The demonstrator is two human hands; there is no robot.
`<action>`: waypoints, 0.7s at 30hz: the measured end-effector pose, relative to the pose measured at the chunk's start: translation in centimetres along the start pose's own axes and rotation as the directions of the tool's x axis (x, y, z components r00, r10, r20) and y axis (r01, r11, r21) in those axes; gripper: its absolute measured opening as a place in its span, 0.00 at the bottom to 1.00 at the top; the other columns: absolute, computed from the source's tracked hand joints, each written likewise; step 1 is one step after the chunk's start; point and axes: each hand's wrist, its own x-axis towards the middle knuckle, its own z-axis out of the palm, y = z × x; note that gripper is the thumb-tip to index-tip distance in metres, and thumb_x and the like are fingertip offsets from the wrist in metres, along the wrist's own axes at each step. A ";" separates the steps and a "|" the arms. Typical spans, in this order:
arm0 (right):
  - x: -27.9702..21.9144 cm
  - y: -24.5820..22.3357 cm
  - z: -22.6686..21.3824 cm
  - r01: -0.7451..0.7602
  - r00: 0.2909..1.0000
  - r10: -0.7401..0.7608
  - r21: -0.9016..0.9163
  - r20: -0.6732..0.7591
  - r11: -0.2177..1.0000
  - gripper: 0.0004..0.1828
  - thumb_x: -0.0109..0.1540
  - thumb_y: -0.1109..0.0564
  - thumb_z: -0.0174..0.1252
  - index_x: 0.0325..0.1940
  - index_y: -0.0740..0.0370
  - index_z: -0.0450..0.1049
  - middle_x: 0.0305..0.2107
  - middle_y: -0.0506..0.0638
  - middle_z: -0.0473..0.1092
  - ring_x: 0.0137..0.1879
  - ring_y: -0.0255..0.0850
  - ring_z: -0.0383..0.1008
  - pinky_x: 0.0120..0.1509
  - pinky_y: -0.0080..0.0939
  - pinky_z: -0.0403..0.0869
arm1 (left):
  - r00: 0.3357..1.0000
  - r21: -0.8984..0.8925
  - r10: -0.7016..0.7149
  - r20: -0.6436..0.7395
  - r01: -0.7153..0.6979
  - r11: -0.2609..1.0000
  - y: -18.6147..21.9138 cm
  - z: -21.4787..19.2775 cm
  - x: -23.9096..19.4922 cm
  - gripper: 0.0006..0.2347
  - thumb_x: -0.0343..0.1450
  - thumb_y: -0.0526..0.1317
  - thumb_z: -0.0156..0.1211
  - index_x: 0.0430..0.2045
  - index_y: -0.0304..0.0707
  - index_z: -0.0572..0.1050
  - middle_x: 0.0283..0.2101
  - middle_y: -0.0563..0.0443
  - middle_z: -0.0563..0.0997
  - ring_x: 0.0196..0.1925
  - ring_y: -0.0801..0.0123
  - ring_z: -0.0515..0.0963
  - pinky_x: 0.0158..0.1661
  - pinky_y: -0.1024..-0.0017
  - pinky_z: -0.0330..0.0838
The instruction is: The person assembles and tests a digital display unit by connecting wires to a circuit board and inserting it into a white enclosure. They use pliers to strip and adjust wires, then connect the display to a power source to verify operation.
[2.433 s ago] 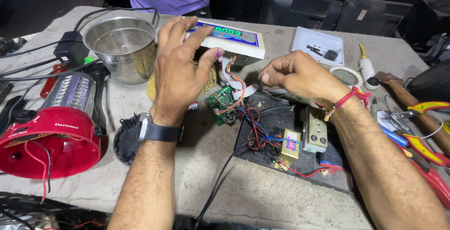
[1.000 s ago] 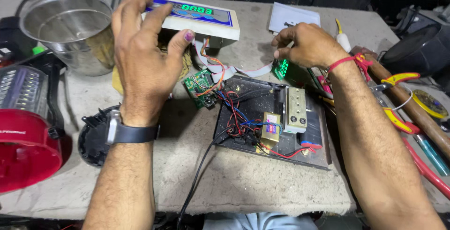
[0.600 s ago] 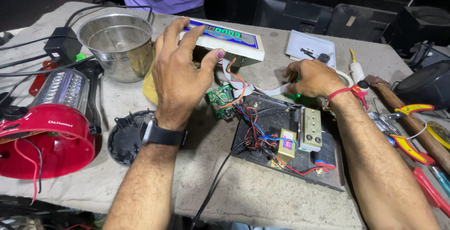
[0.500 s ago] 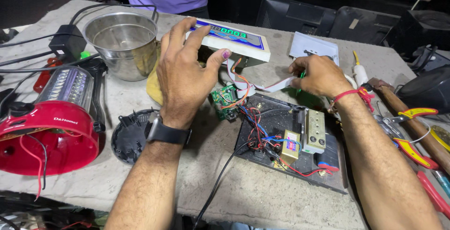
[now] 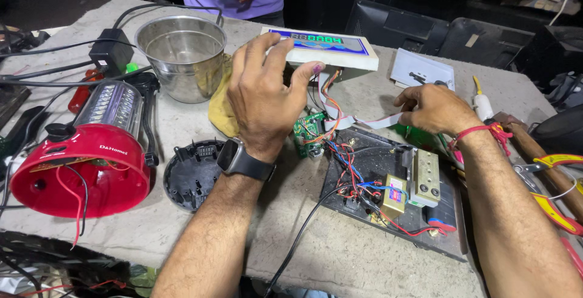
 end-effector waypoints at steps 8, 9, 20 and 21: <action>-0.9 -1.2 -0.9 -0.031 0.999 0.031 -0.006 0.021 0.999 0.27 0.54 0.48 0.69 0.56 0.58 0.79 0.44 0.56 0.81 0.51 0.49 0.82 0.59 0.47 0.77 | 0.973 -0.169 -0.179 -0.147 0.153 0.974 -0.9 0.0 0.3 0.16 0.70 0.42 0.78 0.43 0.28 0.80 0.48 0.43 0.79 0.49 0.55 0.82 0.49 0.62 0.77; -1.0 -1.3 -0.9 -0.040 0.999 0.040 -0.003 0.028 0.999 0.28 0.54 0.47 0.69 0.56 0.57 0.79 0.44 0.56 0.81 0.51 0.49 0.82 0.59 0.47 0.77 | 0.971 -0.166 -0.193 -0.139 0.169 0.972 -0.8 0.2 0.3 0.16 0.70 0.42 0.78 0.42 0.28 0.80 0.47 0.43 0.79 0.48 0.55 0.82 0.48 0.63 0.77; -2.3 -6.0 0.4 0.342 0.925 -0.378 0.370 0.029 0.864 0.22 0.64 0.44 0.54 0.58 0.52 0.77 0.46 0.51 0.80 0.52 0.43 0.79 0.59 0.44 0.73 | 0.980 -0.151 -0.185 -0.067 0.174 0.973 -0.7 0.0 0.2 0.15 0.72 0.42 0.78 0.38 0.27 0.79 0.45 0.41 0.80 0.45 0.55 0.82 0.46 0.62 0.75; -2.4 -6.4 0.5 0.276 0.951 -0.305 0.313 0.048 0.909 0.20 0.66 0.43 0.53 0.55 0.54 0.78 0.41 0.53 0.80 0.49 0.44 0.80 0.56 0.45 0.74 | 0.983 -0.137 -0.170 -0.071 0.159 0.978 -0.8 0.0 0.2 0.15 0.72 0.42 0.79 0.38 0.27 0.79 0.45 0.41 0.80 0.46 0.55 0.81 0.47 0.62 0.75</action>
